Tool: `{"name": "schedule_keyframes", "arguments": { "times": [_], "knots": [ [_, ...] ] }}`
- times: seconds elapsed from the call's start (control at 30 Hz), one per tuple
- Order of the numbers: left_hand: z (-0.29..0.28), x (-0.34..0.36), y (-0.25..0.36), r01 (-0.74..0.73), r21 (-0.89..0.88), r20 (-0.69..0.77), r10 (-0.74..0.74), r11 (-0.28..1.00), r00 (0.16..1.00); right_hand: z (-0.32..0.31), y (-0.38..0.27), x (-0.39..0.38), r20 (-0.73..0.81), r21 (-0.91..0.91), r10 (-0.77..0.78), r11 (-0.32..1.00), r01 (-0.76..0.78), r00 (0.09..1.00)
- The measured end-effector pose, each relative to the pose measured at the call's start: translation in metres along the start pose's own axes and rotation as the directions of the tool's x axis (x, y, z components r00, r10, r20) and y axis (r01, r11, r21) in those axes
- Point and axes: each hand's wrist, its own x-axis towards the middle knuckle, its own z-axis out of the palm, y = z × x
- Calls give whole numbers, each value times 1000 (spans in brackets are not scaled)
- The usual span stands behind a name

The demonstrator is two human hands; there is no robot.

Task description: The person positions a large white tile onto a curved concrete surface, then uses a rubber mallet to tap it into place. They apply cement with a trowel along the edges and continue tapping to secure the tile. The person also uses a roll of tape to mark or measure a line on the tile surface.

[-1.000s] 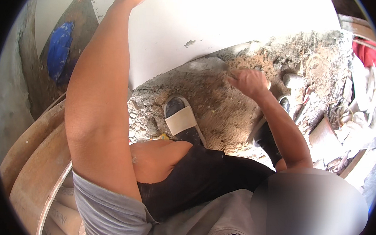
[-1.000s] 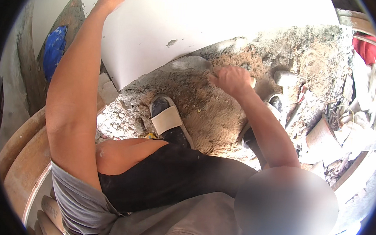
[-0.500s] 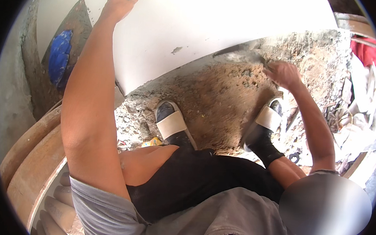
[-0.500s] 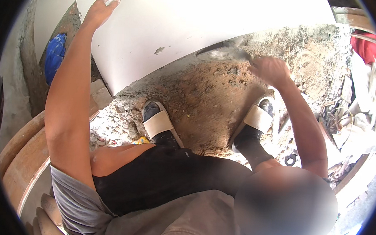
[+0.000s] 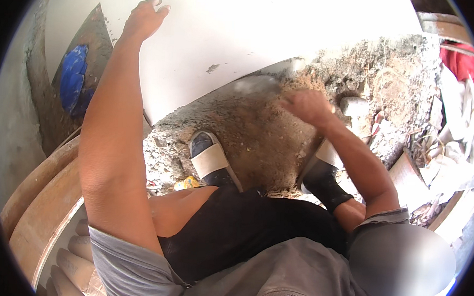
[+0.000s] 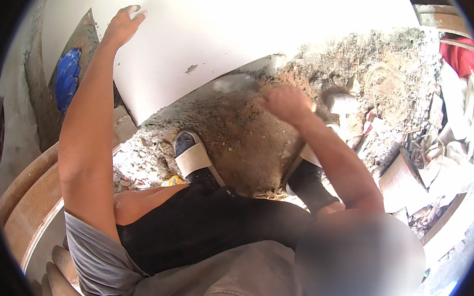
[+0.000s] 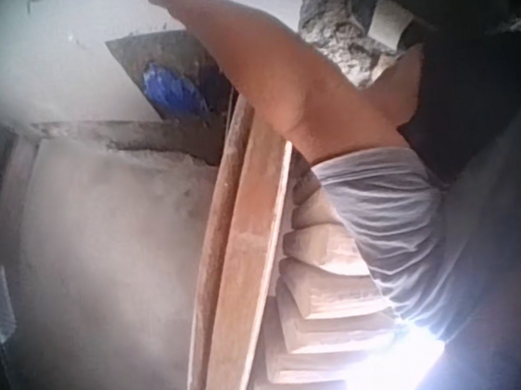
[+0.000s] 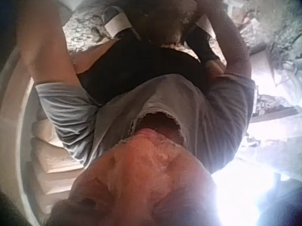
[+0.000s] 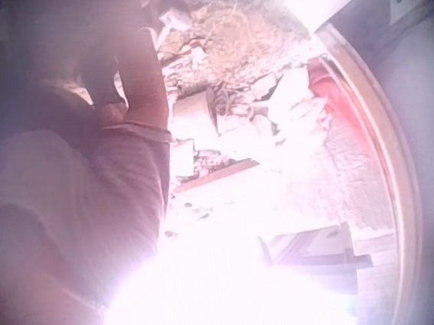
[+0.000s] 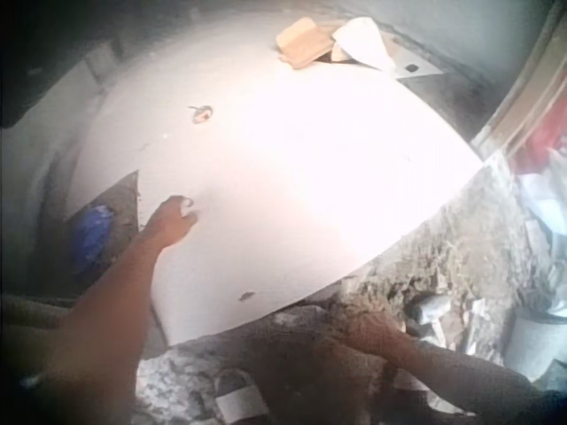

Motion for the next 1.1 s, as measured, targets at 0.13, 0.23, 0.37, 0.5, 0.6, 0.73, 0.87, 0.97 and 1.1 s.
{"name": "schedule_keyframes", "arguments": {
  "times": [0.13,0.23,0.37,0.5,0.6,0.73,0.87,0.97,1.1],
  "knots": [
    [3,0,-13,-16,38,23,15,999,1000,-11,78,-8,-17,-34,106,994,-106,994],
    [6,2,-22,43,46,20,-44,998,999,-16,132,-16,-163,13,14,1000,-12,987],
    [8,4,-32,-32,60,-34,34,998,999,-35,185,-44,-236,30,199,980,-197,951],
    [0,0,-41,-47,61,-65,51,997,997,-28,153,-71,-245,-348,-265,922,170,933],
    [-7,-5,-49,-29,49,-91,33,998,995,-5,73,-64,-161,-4,-88,996,88,983],
    [-11,-15,-59,10,-63,-184,-21,998,983,25,-45,-31,-132,73,-249,963,260,959],
    [-16,-27,-72,-58,-49,-203,47,997,978,46,-121,-6,-283,84,-318,932,353,905],
    [-21,-36,-77,-9,-57,-186,-2,998,983,53,-149,10,-286,98,-314,930,354,905],
    [-26,-40,-78,115,-101,-119,-126,988,985,55,-149,23,-295,59,-293,945,323,910]
  ]
}}
